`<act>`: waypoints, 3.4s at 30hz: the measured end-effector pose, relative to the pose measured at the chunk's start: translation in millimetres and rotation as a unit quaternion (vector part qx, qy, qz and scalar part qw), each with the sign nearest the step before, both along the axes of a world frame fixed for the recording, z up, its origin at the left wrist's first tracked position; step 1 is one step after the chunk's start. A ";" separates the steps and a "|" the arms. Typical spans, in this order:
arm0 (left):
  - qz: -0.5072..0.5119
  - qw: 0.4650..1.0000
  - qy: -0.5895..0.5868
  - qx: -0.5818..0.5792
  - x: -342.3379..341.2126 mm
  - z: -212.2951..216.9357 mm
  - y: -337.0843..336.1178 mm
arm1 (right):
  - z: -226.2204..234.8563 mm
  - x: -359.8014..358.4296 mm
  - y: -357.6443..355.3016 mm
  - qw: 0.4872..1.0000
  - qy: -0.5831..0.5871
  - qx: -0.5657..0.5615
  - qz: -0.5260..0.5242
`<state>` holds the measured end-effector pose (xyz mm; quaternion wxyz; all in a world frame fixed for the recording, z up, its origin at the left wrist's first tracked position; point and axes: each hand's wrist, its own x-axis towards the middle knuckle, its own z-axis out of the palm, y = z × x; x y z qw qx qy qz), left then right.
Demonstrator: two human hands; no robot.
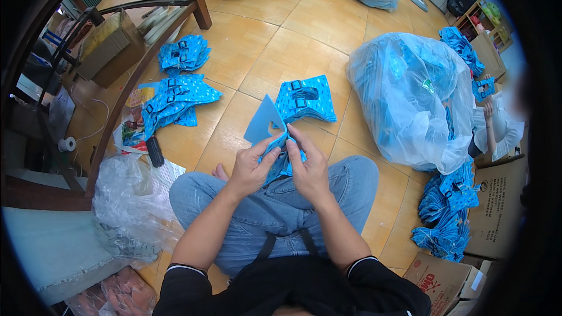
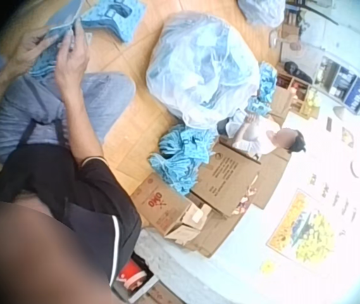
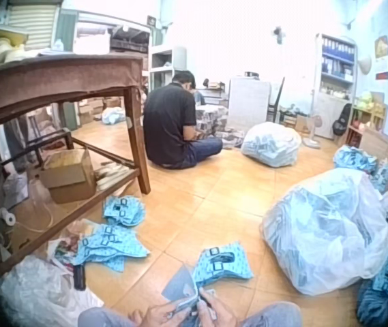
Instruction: The person sits on the floor and repeatedly folds blue patterned fabric items with buckles. They pick up each item, fold it into a compact shape, and place it into a growing stack on the floor.
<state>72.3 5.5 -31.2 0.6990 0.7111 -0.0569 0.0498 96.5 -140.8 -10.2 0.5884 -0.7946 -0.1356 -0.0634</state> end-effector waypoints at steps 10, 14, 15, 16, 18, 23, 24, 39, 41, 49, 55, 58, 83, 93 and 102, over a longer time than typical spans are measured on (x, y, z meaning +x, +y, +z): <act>-0.046 0.993 0.068 -0.088 -0.3 3.5 -1.2 | -4.8 -0.3 -6.7 0.996 0.067 0.049 -0.009; -0.058 0.980 0.091 -0.167 0.3 1.6 -1.4 | -5.0 -0.6 -8.1 0.995 0.078 0.056 0.001; -0.052 0.977 0.095 -0.184 1.0 1.0 -1.4 | -5.8 -0.2 -10.5 0.995 0.079 0.054 0.012; -0.045 0.972 0.098 -0.207 2.1 0.7 -0.7 | -7.2 1.7 -13.8 0.997 0.066 0.042 0.013; -0.032 0.961 0.113 -0.252 4.5 1.2 4.5 | -11.8 9.4 -23.4 0.999 0.025 0.031 0.031; -0.021 0.949 0.113 -0.294 14.1 4.0 30.0 | -33.0 48.5 -57.7 0.997 0.063 0.039 0.035; -0.021 0.951 0.105 -0.291 15.2 2.9 31.2 | -38.9 52.7 -62.3 0.992 0.101 0.047 0.056; 0.076 0.968 0.144 -0.191 28.1 -23.4 18.6 | -88.0 58.3 -69.7 0.944 0.162 0.287 -0.001; 0.058 0.973 0.146 -0.171 27.9 -22.0 16.7 | -88.2 60.2 -71.4 0.945 0.127 0.295 -0.053; 0.060 0.978 0.133 -0.147 24.6 -16.9 15.6 | -83.0 59.7 -70.3 0.946 0.100 0.301 -0.063; 0.093 0.979 0.141 -0.114 25.6 -19.7 17.1 | -78.7 56.9 -67.4 0.963 0.081 0.247 -0.071; 0.093 0.979 0.150 -0.104 26.0 -18.2 17.7 | -78.9 57.5 -67.2 0.966 0.077 0.234 -0.076; 0.071 0.992 0.074 -0.075 26.1 -17.9 12.7 | -85.8 58.4 -65.8 0.966 0.130 0.216 -0.049; 0.069 0.993 0.052 -0.076 26.2 -22.4 11.8 | -87.5 54.1 -64.9 0.994 0.105 0.026 -0.033; 0.133 0.988 0.079 0.027 26.5 -47.6 15.1 | -75.0 49.0 -60.9 0.991 0.071 -0.036 -0.110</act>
